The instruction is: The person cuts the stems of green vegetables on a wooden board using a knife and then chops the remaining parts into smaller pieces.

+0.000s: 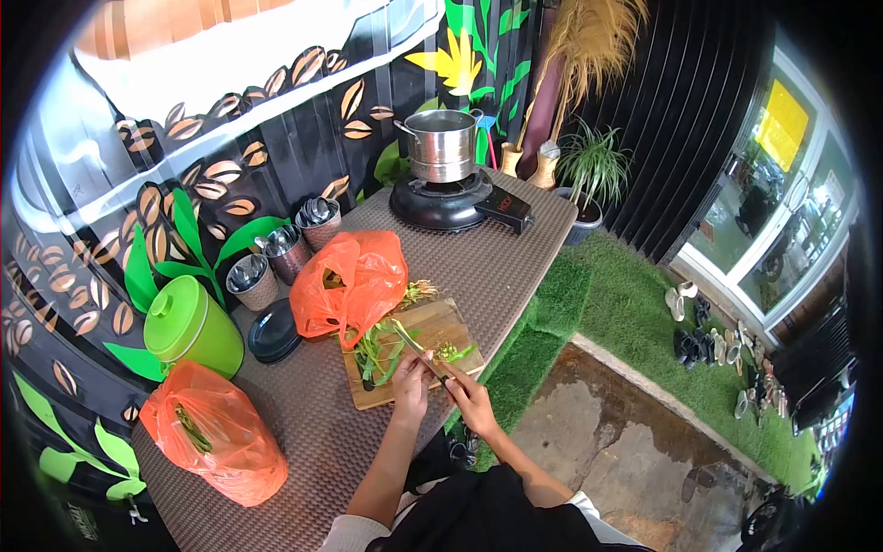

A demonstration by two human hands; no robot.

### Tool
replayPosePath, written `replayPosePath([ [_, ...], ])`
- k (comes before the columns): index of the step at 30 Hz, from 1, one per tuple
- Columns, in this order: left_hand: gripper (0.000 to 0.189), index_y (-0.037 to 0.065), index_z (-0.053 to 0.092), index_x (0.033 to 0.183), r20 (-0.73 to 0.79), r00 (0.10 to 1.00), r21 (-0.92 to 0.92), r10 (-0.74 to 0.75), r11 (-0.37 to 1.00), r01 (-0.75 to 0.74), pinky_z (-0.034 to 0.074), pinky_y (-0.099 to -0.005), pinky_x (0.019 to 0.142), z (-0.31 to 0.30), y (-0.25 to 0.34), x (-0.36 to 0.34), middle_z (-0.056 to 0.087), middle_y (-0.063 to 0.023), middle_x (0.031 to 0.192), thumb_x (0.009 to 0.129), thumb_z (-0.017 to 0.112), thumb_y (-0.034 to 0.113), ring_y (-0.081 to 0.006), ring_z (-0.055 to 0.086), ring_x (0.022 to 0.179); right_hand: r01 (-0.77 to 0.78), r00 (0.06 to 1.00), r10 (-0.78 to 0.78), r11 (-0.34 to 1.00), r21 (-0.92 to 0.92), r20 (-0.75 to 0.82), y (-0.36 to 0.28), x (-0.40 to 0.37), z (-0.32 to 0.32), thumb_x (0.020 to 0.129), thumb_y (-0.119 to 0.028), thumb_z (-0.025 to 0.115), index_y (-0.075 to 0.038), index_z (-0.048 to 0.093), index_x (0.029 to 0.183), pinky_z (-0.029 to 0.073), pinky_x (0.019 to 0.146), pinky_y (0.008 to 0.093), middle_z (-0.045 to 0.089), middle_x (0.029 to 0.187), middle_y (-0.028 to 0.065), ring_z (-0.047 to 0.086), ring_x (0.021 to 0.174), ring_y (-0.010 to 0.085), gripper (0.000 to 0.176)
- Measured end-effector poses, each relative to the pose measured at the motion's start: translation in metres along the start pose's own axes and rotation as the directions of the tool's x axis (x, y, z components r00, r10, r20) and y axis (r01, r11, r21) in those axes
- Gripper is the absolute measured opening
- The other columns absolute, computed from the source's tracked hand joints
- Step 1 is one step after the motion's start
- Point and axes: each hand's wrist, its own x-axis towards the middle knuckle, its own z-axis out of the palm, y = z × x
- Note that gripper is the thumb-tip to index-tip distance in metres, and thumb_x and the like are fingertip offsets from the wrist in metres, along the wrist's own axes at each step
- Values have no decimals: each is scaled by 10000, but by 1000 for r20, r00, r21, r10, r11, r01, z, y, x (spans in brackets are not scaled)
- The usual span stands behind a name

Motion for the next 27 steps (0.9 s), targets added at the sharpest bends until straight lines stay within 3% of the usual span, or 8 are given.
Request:
replayPosePath([
  [6, 106, 69, 571, 1009, 47, 999, 12, -15, 1000, 15, 477, -290, 821, -8, -10, 8, 607, -30, 981, 904, 554, 62, -145, 588, 902, 71, 997, -72, 993, -90, -13, 3, 8, -6, 929, -177, 524, -77, 516, 1286, 421, 575, 256, 540, 699, 48, 476, 602, 90, 370],
  [8, 112, 66, 570, 1019, 57, 998, 23, -28, 999, 27, 478, -291, 830, -10, -12, 11, 605, -34, 991, 910, 545, 64, -146, 588, 908, -17, 998, 17, 1000, -1, 52, 7, 11, -9, 929, -186, 529, -57, 529, 1259, 427, 595, 257, 544, 709, 46, 481, 624, 95, 354],
  [18, 109, 35, 549, 1011, 78, 997, -87, -17, 996, 23, 487, -288, 839, -15, -29, 19, 601, -58, 975, 904, 528, 26, -152, 590, 915, 19, 999, -20, 999, 29, 32, 27, 19, -6, 939, -157, 516, -47, 504, 1289, 371, 576, 219, 463, 703, -20, 422, 648, 57, 368],
  [20, 101, 33, 544, 998, 79, 997, -99, 13, 995, -6, 492, -288, 833, -16, -32, 18, 601, -63, 973, 900, 527, 15, -154, 592, 911, -36, 999, 33, 992, 124, 26, 28, 20, -3, 936, -163, 521, -44, 516, 1273, 360, 567, 213, 459, 709, -28, 411, 637, 61, 357],
  [27, 39, 30, 540, 897, -170, 971, 32, 169, 986, -166, 478, -261, 755, -6, -27, 8, 584, -48, 878, 890, 578, 37, -124, 563, 809, -140, 988, 123, 971, 197, 92, 35, 36, 8, 937, -185, 512, -44, 541, 1238, 351, 552, 209, 468, 707, -37, 416, 618, 57, 334],
])
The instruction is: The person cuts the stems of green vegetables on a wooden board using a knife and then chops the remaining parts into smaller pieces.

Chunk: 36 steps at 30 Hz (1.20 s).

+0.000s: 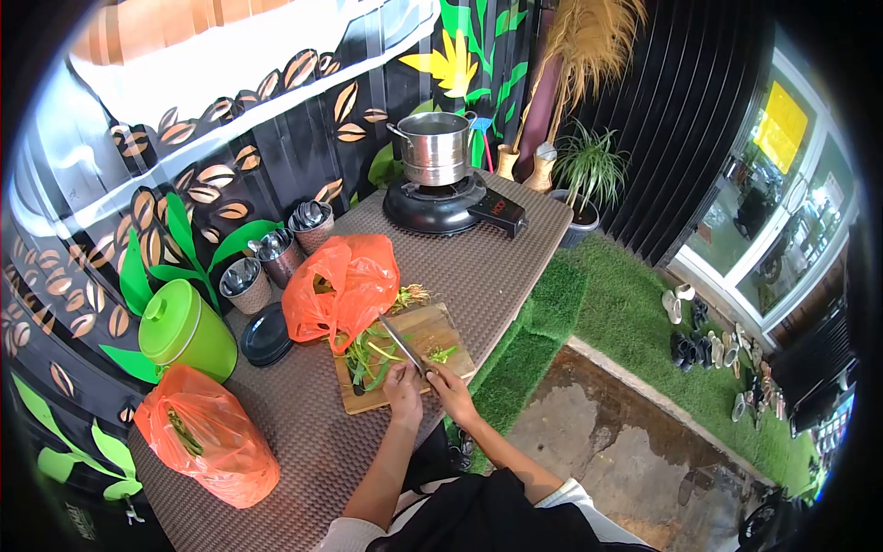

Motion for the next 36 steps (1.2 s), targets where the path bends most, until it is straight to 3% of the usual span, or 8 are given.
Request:
replayPosePath([
  [6, 95, 66, 515, 880, -161, 956, 112, 245, 967, -229, 468, -250, 673, 8, 20, -10, 583, -28, 876, 889, 607, 88, -118, 563, 792, -22, 999, 29, 976, -215, 26, 3, 52, 14, 946, -259, 468, -19, 568, 1166, 356, 490, 250, 459, 602, 8, 427, 526, 90, 340],
  [8, 108, 56, 514, 885, -239, 925, 78, 297, 955, -286, 483, -273, 643, 16, 30, -14, 580, -36, 864, 886, 614, 97, -118, 560, 760, -115, 958, 156, 978, -177, 241, -1, 66, 24, 942, -282, 447, -13, 593, 1023, 340, 424, 260, 461, 587, 11, 422, 457, 103, 317],
  [13, 130, 49, 513, 887, -237, 926, 128, 294, 954, -270, 496, -279, 658, 16, 46, -14, 573, -42, 869, 874, 632, 100, -124, 562, 778, -462, 846, 416, 884, 71, 333, -16, 66, 22, 937, -278, 422, -46, 549, 818, 269, 325, 240, 446, 543, 14, 388, 368, 100, 290],
  [17, 156, 45, 509, 901, -231, 933, 84, 277, 961, -265, 523, -287, 712, 15, 48, -9, 560, -44, 884, 861, 648, 103, -133, 566, 793, -302, 930, 298, 953, -15, 214, -17, 53, 2, 937, -272, 448, -29, 547, 837, 309, 371, 257, 486, 555, 14, 408, 394, 98, 281],
  [19, 157, 43, 507, 908, -213, 942, 78, 259, 966, -248, 529, -293, 727, 13, 46, -5, 555, -45, 886, 861, 647, 98, -136, 570, 800, 144, 986, -154, 979, -145, -60, -26, 36, -1, 953, -215, 429, -19, 588, 946, 325, 422, 225, 462, 549, -4, 421, 450, 73, 253],
  [27, 151, 40, 504, 921, -92, 962, 7, 257, 966, -258, 532, -295, 738, 24, 34, 0, 573, -68, 929, 856, 639, 61, -154, 600, 824, 209, 977, -205, 975, -73, 59, -49, -21, -19, 912, -128, 531, -12, 556, 1157, 387, 555, 217, 497, 651, -6, 443, 580, 60, 273],
  [30, 148, 20, 528, 941, -7, 981, 9, 195, 981, -195, 529, -287, 714, 26, 29, -1, 584, -74, 882, 840, 636, 10, -150, 596, 806, 289, 957, -275, 904, -315, 89, -56, -34, -9, 898, -125, 566, -15, 487, 1261, 462, 834, 288, 603, 1156, 139, 573, 971, 156, 387],
  [36, 168, 23, 499, 949, 71, 996, -147, 57, 988, -46, 508, -293, 749, 29, 15, -8, 576, -77, 886, 830, 591, -50, -176, 592, 808, 154, 988, -154, 988, -8, 6, -29, -17, -10, 924, -135, 538, -23, 448, 1317, 461, 698, 244, 568, 843, 27, 514, 756, 86, 418],
])
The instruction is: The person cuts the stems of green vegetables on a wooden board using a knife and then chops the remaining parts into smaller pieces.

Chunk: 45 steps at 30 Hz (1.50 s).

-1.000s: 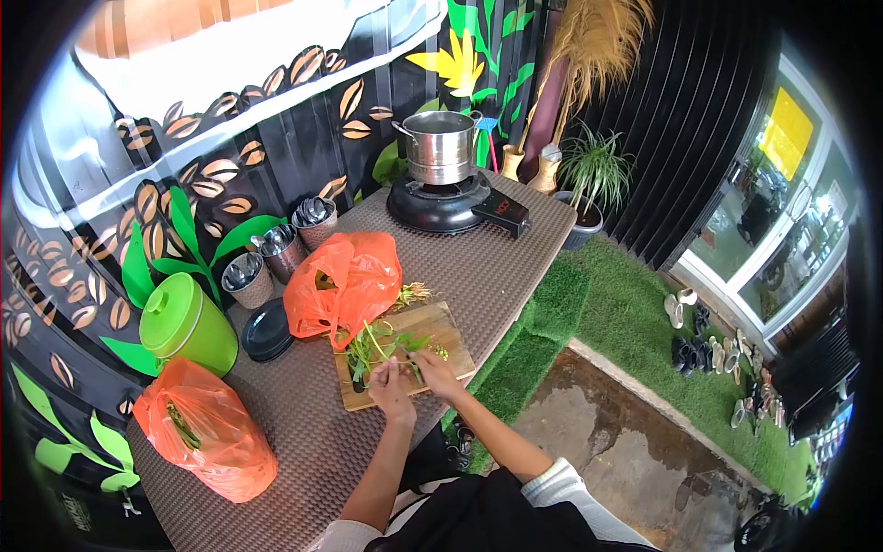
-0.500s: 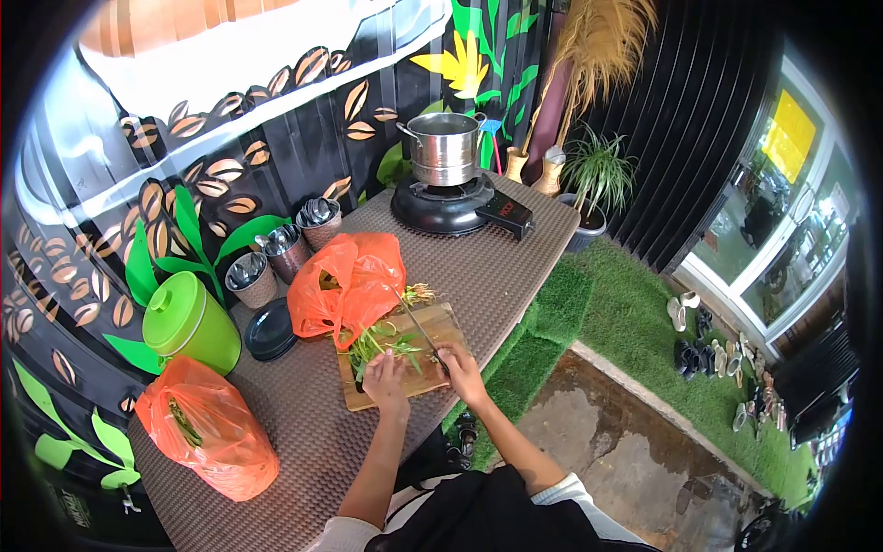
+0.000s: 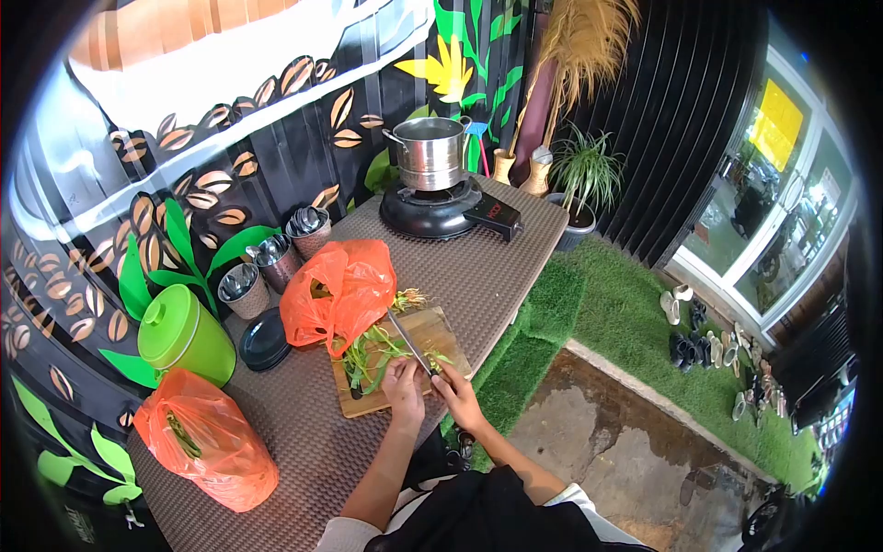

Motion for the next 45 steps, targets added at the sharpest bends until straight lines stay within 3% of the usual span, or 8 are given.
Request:
replayPosePath([
  [4, 164, 23, 494, 940, -44, 999, -7, -30, 1000, 30, 508, -303, 757, 2, -2, -4, 571, -80, 889, 830, 586, -57, -180, 587, 816, 43, 999, -44, 999, -31, -22, -1, 3, 0, 930, -148, 529, -11, 435, 1323, 360, 557, 213, 448, 667, -20, 416, 603, 60, 427],
  [15, 143, 26, 494, 900, -55, 998, 32, -12, 999, 13, 501, -287, 748, -2, 12, -6, 575, -73, 876, 832, 589, -55, -162, 584, 800, 0, 996, -14, 988, 156, 84, 0, 0, 9, 924, -47, 492, -52, 434, 1333, 421, 740, 194, 510, 1275, 11, 496, 887, 55, 413],
  [22, 134, 32, 501, 853, -94, 995, 70, 23, 997, -16, 483, -269, 730, -13, 11, -7, 581, -54, 850, 829, 619, -25, -143, 578, 786, 90, 995, -98, 978, -187, -33, 7, 3, 25, 902, -81, 532, -48, 511, 1263, 439, 893, 283, 584, 1217, 92, 553, 1113, 157, 364],
  [24, 142, 36, 504, 829, -146, 987, 116, 72, 992, -55, 474, -261, 725, -17, 9, -5, 587, -50, 854, 825, 638, -10, -130, 572, 783, 154, 977, -188, 946, -284, -98, 4, 4, 33, 907, -96, 535, -65, 528, 1259, 444, 790, 240, 600, 1040, 21, 531, 824, 101, 353],
  [28, 149, 43, 508, 824, -203, 967, 184, 153, 976, -116, 472, -258, 718, -19, 13, -6, 597, -52, 846, 822, 652, 3, -123, 572, 763, 160, 972, -212, 916, -367, -105, 9, 14, 44, 911, -115, 534, -68, 530, 1257, 445, 752, 236, 598, 915, 12, 531, 778, 96, 349],
  [35, 181, 45, 487, 821, -237, 940, 264, 247, 947, -182, 485, -259, 641, -3, 43, -21, 598, -67, 771, 827, 669, 43, -135, 576, 684, -230, 972, 232, 970, 81, -24, 37, 51, 51, 952, -206, 468, -35, 595, 1073, 335, 432, 207, 490, 661, -11, 431, 507, 66, 244],
  [37, 170, 44, 494, 847, -236, 956, 224, 174, 967, -121, 480, -253, 630, 0, 52, -24, 600, -68, 781, 833, 663, 42, -143, 579, 685, -540, 833, 469, 806, 242, 293, 35, 60, 49, 966, -252, 414, -24, 563, 883, 317, 383, 224, 468, 618, 0, 405, 447, 79, 285],
  [45, 166, 4, 539, 869, -190, 943, 409, 272, 895, -176, 478, -244, 618, -22, 40, -5, 616, -81, 752, 830, 679, 83, -132, 582, 680, -697, 700, 530, 654, 295, 479, 26, 65, 39, 964, -301, 356, -55, 507, 819, 293, 354, 219, 462, 596, 1, 364, 405, 70, 323],
])
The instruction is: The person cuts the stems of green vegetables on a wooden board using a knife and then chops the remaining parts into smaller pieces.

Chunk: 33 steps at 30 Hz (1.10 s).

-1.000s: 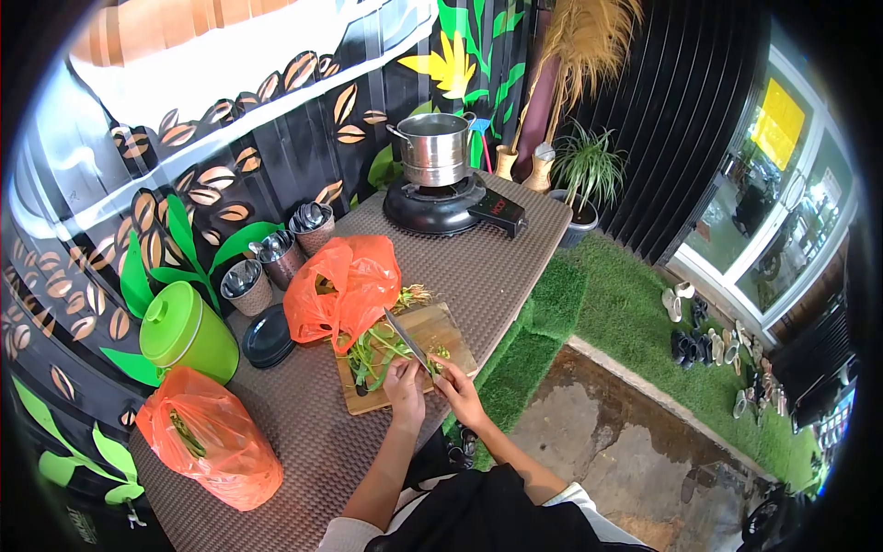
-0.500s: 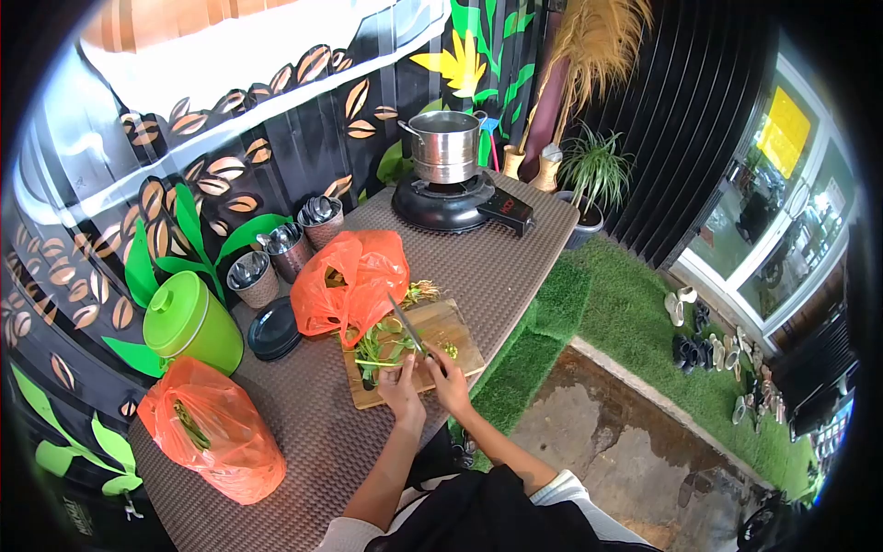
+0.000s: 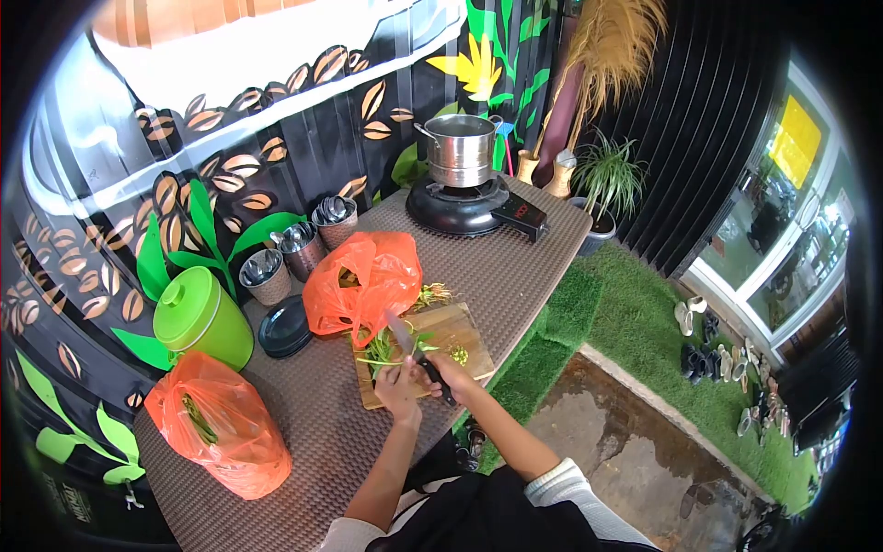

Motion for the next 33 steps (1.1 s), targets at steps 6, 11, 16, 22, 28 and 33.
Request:
replayPosePath([
  [6, 143, -36, 569, 918, 192, 979, 45, -68, 997, 61, 491, -236, 628, 11, -20, 5, 641, -94, 804, 827, 662, 24, -128, 607, 685, 447, 886, -418, 884, 133, -200, 6, -53, -12, 959, -228, 359, -49, 425, 1158, 331, 386, 247, 506, 590, 68, 396, 422, 107, 275],
  [11, 159, -35, 581, 967, 359, 922, 133, -147, 985, 106, 511, -236, 638, 22, -39, 4, 649, -110, 843, 839, 648, 33, -151, 634, 742, 553, 787, -581, 813, -180, -206, 5, -84, -17, 947, -210, 395, 22, 412, 1255, 343, 441, 227, 550, 623, 98, 410, 440, 109, 386],
  [16, 167, -47, 607, 975, 475, 856, 245, -203, 965, 92, 522, -237, 660, 35, -31, -11, 655, -116, 862, 840, 648, 41, -167, 646, 760, 542, 745, -619, 779, -316, -248, 10, -94, -27, 958, -181, 366, 26, 484, 1191, 338, 435, 226, 526, 607, 76, 400, 433, 99, 334],
  [22, 216, -29, 610, 994, 511, 816, 316, -271, 942, 115, 526, -256, 688, 31, -42, -7, 650, -105, 918, 886, 617, 158, -159, 638, 803, 564, 731, -585, 808, -172, -351, 16, -105, -30, 962, -189, 379, 27, 530, 1094, 333, 413, 228, 508, 590, 45, 400, 426, 87, 295],
  [28, 227, -7, 617, 1000, 422, 880, 237, -218, 963, 125, 519, -250, 682, 25, -35, -9, 640, -67, 944, 906, 591, 198, -121, 600, 772, 498, 777, -530, 847, -185, -339, 24, -107, -30, 956, -183, 366, 2, 499, 1059, 341, 406, 229, 506, 603, 55, 397, 423, 91, 250],
  [33, 197, 13, 621, 974, 394, 891, 237, -226, 962, 139, 489, -249, 669, 23, -32, -13, 638, -55, 941, 907, 586, 194, -102, 583, 776, 483, 780, -561, 821, -305, -275, 30, -111, -25, 962, -186, 385, 15, 519, 1060, 327, 410, 217, 525, 618, 51, 406, 435, 75, 261],
])
